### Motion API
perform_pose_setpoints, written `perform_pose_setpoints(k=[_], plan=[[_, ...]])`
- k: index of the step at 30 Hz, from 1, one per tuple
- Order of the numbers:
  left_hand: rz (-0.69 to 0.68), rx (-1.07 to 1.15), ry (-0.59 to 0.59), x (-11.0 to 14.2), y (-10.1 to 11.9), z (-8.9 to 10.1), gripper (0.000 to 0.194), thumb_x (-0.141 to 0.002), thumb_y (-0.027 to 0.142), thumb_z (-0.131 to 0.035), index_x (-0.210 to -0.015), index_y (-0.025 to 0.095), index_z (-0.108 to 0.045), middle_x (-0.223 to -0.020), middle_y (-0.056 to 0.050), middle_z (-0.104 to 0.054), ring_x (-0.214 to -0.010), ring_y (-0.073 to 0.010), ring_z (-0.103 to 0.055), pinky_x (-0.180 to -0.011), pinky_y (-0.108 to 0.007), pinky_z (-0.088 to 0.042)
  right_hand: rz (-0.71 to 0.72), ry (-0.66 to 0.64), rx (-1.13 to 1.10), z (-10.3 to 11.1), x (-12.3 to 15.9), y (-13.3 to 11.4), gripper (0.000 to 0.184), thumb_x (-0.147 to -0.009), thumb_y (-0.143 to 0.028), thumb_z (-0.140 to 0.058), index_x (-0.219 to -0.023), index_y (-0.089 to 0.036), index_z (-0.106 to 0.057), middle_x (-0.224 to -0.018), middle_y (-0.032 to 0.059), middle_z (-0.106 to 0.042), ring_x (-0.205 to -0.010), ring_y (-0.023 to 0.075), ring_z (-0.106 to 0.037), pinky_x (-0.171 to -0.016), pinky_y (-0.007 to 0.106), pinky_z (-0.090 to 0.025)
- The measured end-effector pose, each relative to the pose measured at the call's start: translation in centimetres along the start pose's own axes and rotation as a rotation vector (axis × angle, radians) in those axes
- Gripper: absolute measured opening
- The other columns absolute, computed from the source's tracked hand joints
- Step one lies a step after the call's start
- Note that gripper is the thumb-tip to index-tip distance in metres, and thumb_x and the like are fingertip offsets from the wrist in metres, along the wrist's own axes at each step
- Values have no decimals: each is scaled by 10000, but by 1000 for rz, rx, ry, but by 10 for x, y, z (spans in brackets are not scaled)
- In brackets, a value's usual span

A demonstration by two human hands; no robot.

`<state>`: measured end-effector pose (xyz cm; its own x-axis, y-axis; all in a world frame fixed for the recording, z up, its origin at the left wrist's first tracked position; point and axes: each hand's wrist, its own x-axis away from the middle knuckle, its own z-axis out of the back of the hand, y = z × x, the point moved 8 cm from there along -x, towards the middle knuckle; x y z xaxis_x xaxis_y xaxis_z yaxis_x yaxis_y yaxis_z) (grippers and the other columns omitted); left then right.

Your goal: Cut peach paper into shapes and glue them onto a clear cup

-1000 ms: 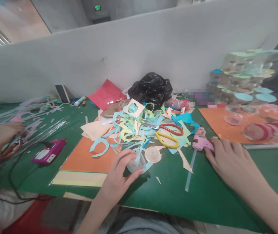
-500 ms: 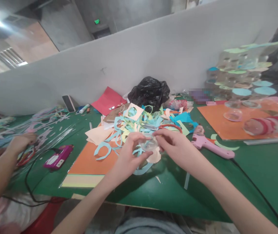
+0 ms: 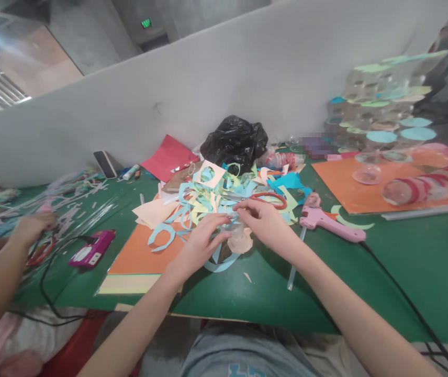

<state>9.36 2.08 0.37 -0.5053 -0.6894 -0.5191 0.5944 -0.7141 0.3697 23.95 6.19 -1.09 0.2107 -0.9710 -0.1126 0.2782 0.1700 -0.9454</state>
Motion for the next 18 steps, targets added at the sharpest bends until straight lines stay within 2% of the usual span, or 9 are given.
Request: perform_pose_setpoints(k=[8,18], plan=[[-95,-59,28,-1,6,6,209,-962,311,-560,-1127,184,-577,-1135,-110,-688,-1107,-209,-634,-926,-393,-540,19,-21,-20,-4,1,0,355,-855,-463,-524,-980,-177,-693,-730,17,-582,-616,147,-473,-554,263,-363],[-139,-113,22,1,6,6,215,-942,312,-591,-1103,170,-587,-1126,-120,-691,-1091,-217,-633,-918,-410,-549,47,-41,28,-6,2,3,341,-881,-440,-497,-1009,-181,-678,-877,46,-643,-726,174,-541,-639,296,-429]])
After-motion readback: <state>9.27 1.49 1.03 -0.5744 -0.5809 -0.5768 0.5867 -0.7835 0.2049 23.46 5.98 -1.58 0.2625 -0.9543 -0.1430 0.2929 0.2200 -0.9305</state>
